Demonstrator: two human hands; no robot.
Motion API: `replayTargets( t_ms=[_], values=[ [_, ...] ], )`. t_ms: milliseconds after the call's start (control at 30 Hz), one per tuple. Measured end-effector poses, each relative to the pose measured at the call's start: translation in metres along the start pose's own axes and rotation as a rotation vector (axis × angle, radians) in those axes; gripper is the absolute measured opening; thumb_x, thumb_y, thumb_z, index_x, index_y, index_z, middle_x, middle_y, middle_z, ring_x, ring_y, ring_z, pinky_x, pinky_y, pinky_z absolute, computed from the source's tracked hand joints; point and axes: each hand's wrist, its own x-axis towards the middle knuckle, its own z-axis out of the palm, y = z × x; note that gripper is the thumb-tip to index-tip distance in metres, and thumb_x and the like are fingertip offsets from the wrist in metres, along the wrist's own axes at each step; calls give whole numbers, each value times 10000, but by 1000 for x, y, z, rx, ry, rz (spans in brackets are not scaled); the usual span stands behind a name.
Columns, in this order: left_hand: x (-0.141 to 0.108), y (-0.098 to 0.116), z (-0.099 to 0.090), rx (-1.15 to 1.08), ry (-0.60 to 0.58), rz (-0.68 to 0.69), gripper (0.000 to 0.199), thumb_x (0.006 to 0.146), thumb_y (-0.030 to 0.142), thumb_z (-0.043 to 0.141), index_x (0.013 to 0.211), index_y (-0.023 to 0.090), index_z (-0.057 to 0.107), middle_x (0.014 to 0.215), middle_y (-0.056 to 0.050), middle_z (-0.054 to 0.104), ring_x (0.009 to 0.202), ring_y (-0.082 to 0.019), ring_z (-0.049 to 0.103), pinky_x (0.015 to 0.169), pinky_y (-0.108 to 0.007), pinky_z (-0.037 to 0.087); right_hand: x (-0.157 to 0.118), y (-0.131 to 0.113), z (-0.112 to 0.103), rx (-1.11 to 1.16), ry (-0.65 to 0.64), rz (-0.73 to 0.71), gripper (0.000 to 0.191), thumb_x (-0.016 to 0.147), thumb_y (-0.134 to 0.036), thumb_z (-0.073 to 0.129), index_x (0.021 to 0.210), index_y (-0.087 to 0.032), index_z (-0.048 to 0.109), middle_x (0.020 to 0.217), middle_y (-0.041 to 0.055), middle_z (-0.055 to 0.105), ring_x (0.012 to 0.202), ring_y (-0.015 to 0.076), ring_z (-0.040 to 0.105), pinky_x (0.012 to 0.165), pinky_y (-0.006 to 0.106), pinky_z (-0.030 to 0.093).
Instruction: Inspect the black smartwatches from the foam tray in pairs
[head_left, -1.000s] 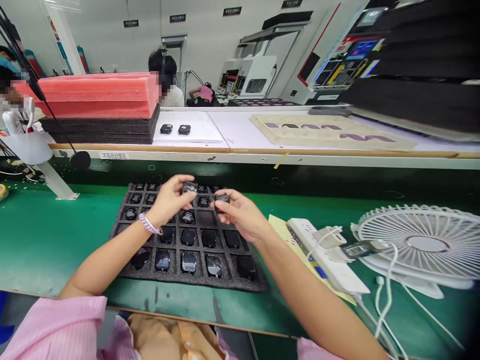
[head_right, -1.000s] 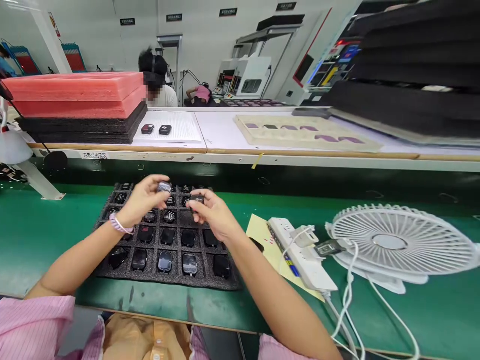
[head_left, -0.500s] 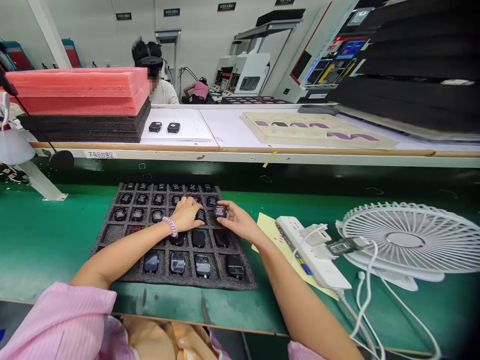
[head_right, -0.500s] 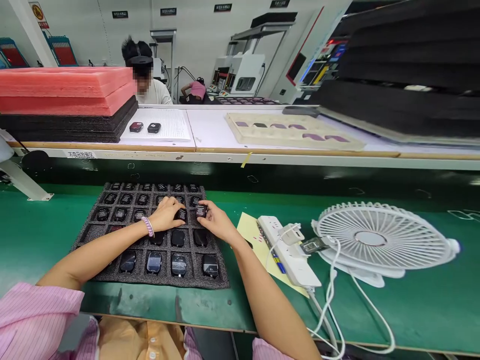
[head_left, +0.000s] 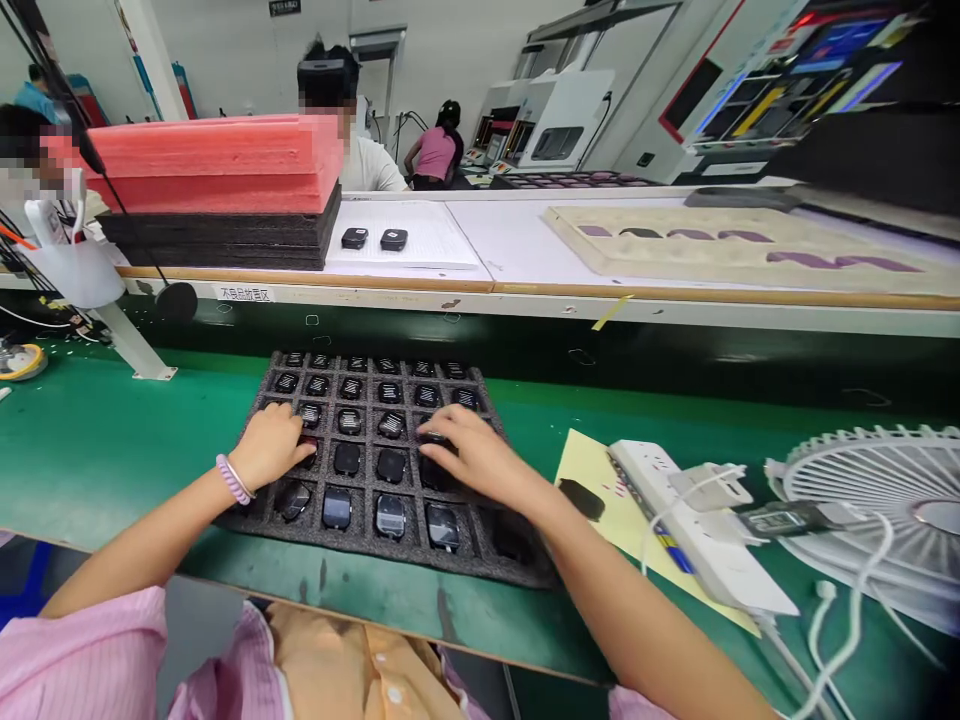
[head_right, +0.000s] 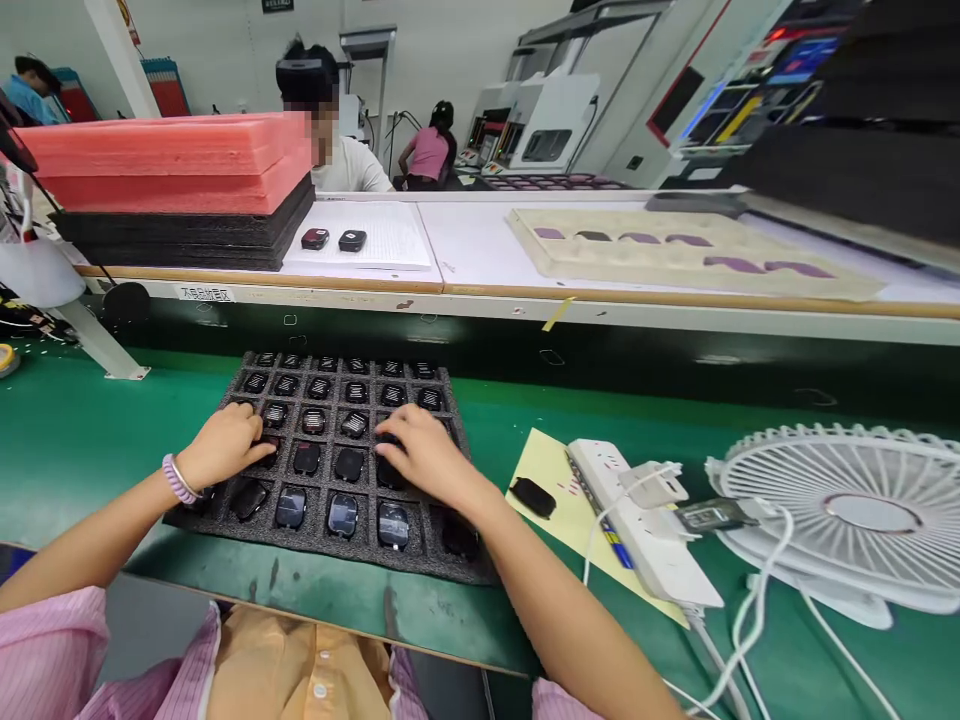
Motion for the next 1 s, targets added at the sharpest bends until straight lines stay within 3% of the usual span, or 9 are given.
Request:
replayTargets(
  t_ms=[67, 167, 300, 367, 467, 600, 767, 900, 1000],
  values=[
    [-9, -1, 12, 5, -4, -40, 292, 904, 378, 610, 852, 93, 651, 976, -205, 604, 990, -376, 586, 862, -470, 473, 16, -42, 8, -107, -144, -55, 208, 970, -249, 654, 1155, -165, 700, 1108, 132, 601, 1090, 291, 562, 961, 414, 458],
    [-15, 0, 24, -37, 31, -62, 279, 909, 386, 588, 900, 109, 620, 1032, -200, 609, 999, -348, 591, 890, -460, 469, 39, -94, 26, -180, -182, -46, 280, 985, -356, 666, 984, -86, 736, 1027, 191, 632, 1046, 364, 567, 924, 491, 439],
    [-15, -4, 19, -173, 73, -21, 106, 895, 280, 546, 908, 176, 551, 912, -92, 644, 847, -249, 617, 799, -376, 488, 57, -122, 45, -222, -164, 6, 326, 972, -356, 683, 970, -31, 710, 1057, 270, 634, 1059, 418, 567, 947, 554, 393],
    [-13, -6, 8, -409, 119, 10, 112, 895, 299, 513, 931, 195, 538, 868, -57, 645, 796, -227, 615, 761, -359, 490, 59, -121, 45, -178, -148, 26, 329, 923, -367, 744, 993, -51, 684, 1078, 246, 640, 1051, 398, 588, 932, 520, 419],
    [-8, -3, -15, -1005, 154, 24, 337, 867, 441, 593, 1105, 203, 573, 919, -46, 636, 802, -202, 605, 715, -315, 497, 58, -115, 39, -41, -136, 35, 308, 822, -333, 827, 952, -131, 635, 1051, 150, 666, 1005, 343, 630, 849, 419, 477],
    [3, 17, -45, -1591, 11, -61, 595, 745, 506, 794, 1235, 234, 593, 964, -29, 618, 658, -116, 525, 596, -237, 478, 65, -101, 30, 231, -72, 95, 261, 897, -239, 735, 1053, -180, 535, 941, 45, 682, 841, 233, 683, 706, 295, 505],
    [22, 42, -54, -1673, -17, -61, 607, 594, 454, 930, 1075, 232, 633, 861, 22, 571, 622, -77, 479, 551, -176, 465, 82, -70, 19, 1248, -14, 215, 132, 1031, -221, 527, 1150, -179, 487, 725, -43, 608, 489, 98, 585, 483, 174, 425],
    [38, 48, -49, -1615, -23, -89, 720, 536, 482, 945, 1119, 211, 620, 866, 16, 582, 600, -72, 454, 513, -171, 443, 83, -47, 12, 1494, 20, 197, 282, 974, -305, 624, 1182, -155, 506, 783, 9, 643, 660, 157, 696, 676, 267, 552],
    [47, 50, -46, -1614, 37, -115, 800, 493, 479, 940, 1158, 192, 599, 802, 24, 568, 551, -65, 405, 448, -165, 351, 78, -38, 9, 1630, 67, 140, 569, 782, -401, 850, 1202, -181, 536, 907, 22, 671, 741, 178, 719, 749, 285, 562]
  ],
)
